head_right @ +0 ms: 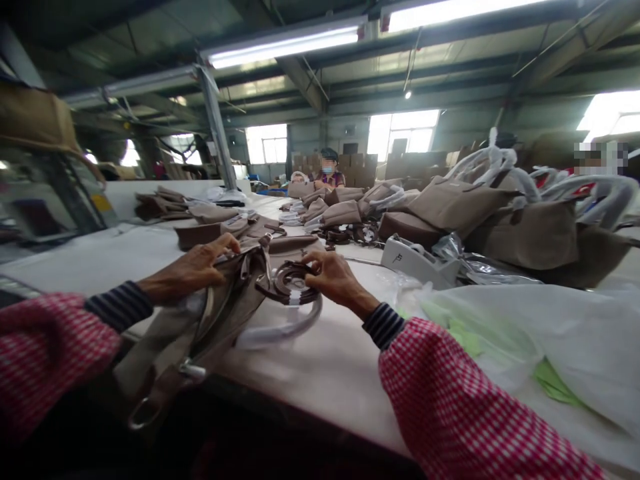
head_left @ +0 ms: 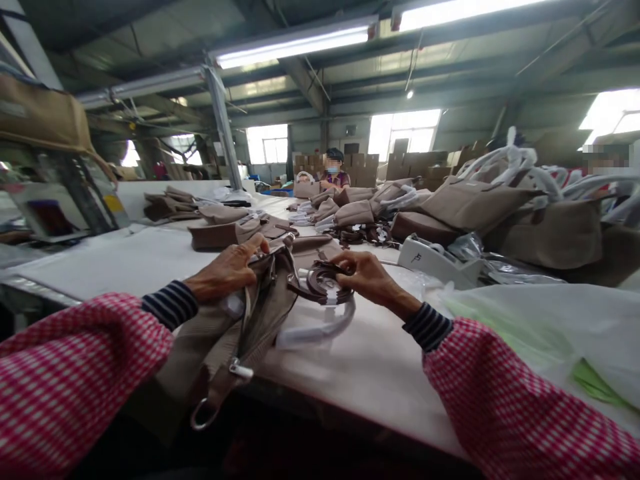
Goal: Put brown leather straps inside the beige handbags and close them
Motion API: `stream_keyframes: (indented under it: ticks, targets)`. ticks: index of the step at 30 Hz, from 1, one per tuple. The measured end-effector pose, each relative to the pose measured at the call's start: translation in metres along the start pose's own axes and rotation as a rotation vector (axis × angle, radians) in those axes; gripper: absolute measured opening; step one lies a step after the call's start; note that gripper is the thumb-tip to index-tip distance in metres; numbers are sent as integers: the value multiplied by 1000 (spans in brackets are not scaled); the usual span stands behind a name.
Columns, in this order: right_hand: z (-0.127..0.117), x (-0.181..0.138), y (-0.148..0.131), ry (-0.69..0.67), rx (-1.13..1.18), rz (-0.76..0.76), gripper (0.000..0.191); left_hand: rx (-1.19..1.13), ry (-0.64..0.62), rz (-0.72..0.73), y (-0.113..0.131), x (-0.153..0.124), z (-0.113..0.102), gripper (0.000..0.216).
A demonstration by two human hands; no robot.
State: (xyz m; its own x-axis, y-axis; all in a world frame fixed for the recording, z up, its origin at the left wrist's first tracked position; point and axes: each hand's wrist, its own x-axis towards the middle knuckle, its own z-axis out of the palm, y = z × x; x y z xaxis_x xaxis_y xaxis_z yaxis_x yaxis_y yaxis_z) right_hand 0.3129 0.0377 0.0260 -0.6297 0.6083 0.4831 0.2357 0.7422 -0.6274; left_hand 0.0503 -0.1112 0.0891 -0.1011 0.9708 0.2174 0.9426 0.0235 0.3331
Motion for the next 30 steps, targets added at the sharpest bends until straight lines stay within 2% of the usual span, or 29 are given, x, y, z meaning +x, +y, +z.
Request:
stream_keyframes:
  ticks: [3, 5, 7, 9, 11, 14, 16, 20, 25, 28, 30]
  targets:
    - [23, 15, -31, -128, -149, -246, 38, -38, -8, 70, 12, 3, -7, 46]
    - [47, 19, -41, -339, -317, -349, 34, -67, 10, 88, 15, 5, -7, 46]
    - [72, 15, -41, -529, -474, -359, 24, -118, 42, 92, 12, 8, -4, 45]
    - [90, 7, -36, -595, -586, -348, 16, -192, 76, 90, 6, 11, 1, 43]
    - [97, 3, -33, -580, -650, -374, 17, -271, 83, 81, 0, 15, 6, 41]
    - [100, 9, -35, -582, -632, -396, 17, -386, 33, 68, -3, 21, 13, 39]
    - [105, 18, -37, -534, -555, -328, 18, -457, -5, 58, -3, 25, 16, 40]
    - [128, 26, -27, -352, -476, -118, 25, -587, -34, -19, -3, 28, 20, 43]
    - [146, 24, -10, -235, -426, -2, 38, -713, -57, -158, -6, 28, 31, 49]
    - [142, 24, -6, -209, -334, 3, 29, -695, -21, -211, -11, 31, 35, 50]
    - [136, 20, -5, -250, -306, -73, 21, -648, -18, -193, -17, 33, 35, 48]
